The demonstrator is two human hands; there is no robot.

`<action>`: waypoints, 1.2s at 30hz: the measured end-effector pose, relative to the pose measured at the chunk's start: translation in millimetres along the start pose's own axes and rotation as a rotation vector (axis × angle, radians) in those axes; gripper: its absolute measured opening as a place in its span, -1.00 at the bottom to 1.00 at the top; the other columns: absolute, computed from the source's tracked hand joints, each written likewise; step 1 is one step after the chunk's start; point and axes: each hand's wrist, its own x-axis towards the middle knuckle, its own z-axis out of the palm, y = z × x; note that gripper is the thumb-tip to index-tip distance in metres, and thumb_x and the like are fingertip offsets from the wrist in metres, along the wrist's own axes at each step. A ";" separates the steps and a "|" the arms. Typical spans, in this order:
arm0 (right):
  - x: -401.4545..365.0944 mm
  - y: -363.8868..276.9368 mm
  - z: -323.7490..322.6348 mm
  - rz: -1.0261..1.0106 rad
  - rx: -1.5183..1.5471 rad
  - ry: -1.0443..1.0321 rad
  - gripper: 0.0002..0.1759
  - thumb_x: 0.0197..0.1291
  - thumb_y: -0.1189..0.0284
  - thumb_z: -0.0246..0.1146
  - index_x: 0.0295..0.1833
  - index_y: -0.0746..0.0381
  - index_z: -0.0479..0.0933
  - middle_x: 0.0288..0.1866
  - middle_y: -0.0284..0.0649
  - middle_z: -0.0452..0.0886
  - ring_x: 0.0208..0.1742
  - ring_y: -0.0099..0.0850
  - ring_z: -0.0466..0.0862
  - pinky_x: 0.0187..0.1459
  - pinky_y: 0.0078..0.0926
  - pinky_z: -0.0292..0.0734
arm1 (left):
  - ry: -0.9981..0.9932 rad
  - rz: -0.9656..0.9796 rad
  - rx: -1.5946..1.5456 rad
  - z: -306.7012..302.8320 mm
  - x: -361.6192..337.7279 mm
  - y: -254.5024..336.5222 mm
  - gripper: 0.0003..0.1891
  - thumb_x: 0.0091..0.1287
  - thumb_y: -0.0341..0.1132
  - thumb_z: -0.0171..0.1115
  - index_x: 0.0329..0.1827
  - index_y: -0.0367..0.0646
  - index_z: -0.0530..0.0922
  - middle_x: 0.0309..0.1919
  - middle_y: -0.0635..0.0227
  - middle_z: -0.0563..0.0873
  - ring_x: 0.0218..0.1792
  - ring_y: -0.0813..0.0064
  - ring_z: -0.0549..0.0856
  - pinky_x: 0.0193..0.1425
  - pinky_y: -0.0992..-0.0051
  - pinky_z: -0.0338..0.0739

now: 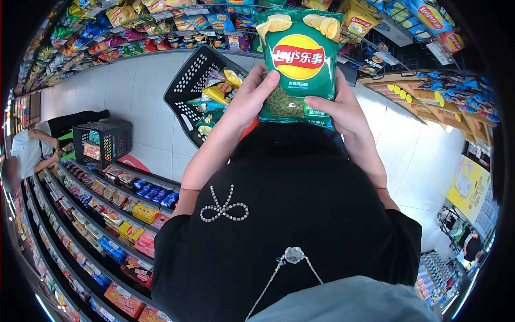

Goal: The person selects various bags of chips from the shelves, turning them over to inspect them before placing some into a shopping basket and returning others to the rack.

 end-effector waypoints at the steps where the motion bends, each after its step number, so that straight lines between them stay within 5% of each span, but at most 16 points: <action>1: -0.1 0.2 -0.2 -0.002 0.013 0.004 -0.15 -0.19 0.62 0.34 0.23 0.41 0.02 0.08 -0.12 0.35 0.11 -0.41 0.38 0.09 -0.50 0.34 | 0.004 -0.008 -0.022 -0.1 1.8 0.5 -0.44 0.24 -0.12 0.13 0.11 -0.39 0.20 -0.05 0.18 0.48 -0.02 0.53 0.46 0.07 0.54 0.34; 13: 10.1 8.3 -11.3 -0.031 -0.024 0.051 -0.17 -0.21 0.58 0.39 0.19 0.37 0.08 0.05 -0.15 0.39 0.06 -0.44 0.42 0.06 -0.49 0.37 | 0.058 0.132 0.104 4.5 12.8 -7.1 -0.59 0.28 -0.27 0.08 0.09 -0.34 0.27 -0.11 0.25 0.53 -0.10 0.59 0.50 -0.02 0.56 0.40; 15: 17.8 14.5 -17.5 -0.011 -0.010 0.020 -0.24 -0.21 0.59 0.39 0.15 0.37 0.17 0.01 -0.19 0.43 0.04 -0.46 0.44 0.05 -0.51 0.37 | 0.100 0.209 0.446 -0.5 14.8 -13.3 -0.60 0.28 -0.24 0.06 0.05 -0.36 0.29 -0.15 0.18 0.56 -0.12 0.52 0.53 -0.03 0.52 0.40; 17: 25.4 20.8 -27.2 0.075 0.054 0.003 -0.28 -0.20 0.61 0.38 0.13 0.37 0.19 -0.01 -0.18 0.45 0.02 -0.46 0.46 0.04 -0.50 0.38 | 0.128 0.236 0.751 -6.9 15.4 -22.8 -0.54 0.23 -0.15 0.08 0.00 -0.39 0.31 -0.24 -0.02 0.56 -0.22 0.17 0.58 -0.12 0.40 0.42; 25: 94.6 42.3 -89.6 0.155 0.097 0.266 -0.38 -0.17 0.55 0.35 0.08 0.35 0.28 -0.07 -0.16 0.50 -0.06 -0.38 0.52 -0.04 -0.44 0.42 | 0.152 0.200 1.654 -52.2 4.4 -88.7 -0.46 0.03 -0.09 0.26 -0.02 -0.25 0.36 -0.35 0.13 0.52 -0.20 0.16 0.50 -0.10 0.30 0.38; 30: 193.1 45.3 -100.4 0.127 0.188 0.272 -0.47 -0.13 0.50 0.34 0.03 0.32 0.35 -0.09 -0.20 0.51 -0.10 -0.35 0.54 -0.12 -0.39 0.47 | 0.244 -0.074 1.242 -91.8 -7.8 -143.4 -0.79 -0.03 -0.28 0.29 -0.40 -0.20 0.52 -0.46 0.13 0.53 -0.37 0.17 0.57 -0.27 0.29 0.46; 36: 295.6 50.6 -98.1 0.079 0.097 0.207 -0.42 -0.19 0.47 0.40 0.00 0.33 0.35 -0.09 -0.16 0.51 -0.06 -0.29 0.53 -0.14 -0.36 0.48 | 0.225 -0.145 1.159 -77.9 -7.9 -128.4 -0.80 -0.02 -0.31 0.28 -0.48 -0.23 0.48 -0.58 0.19 0.51 -0.49 0.22 0.56 -0.37 0.33 0.45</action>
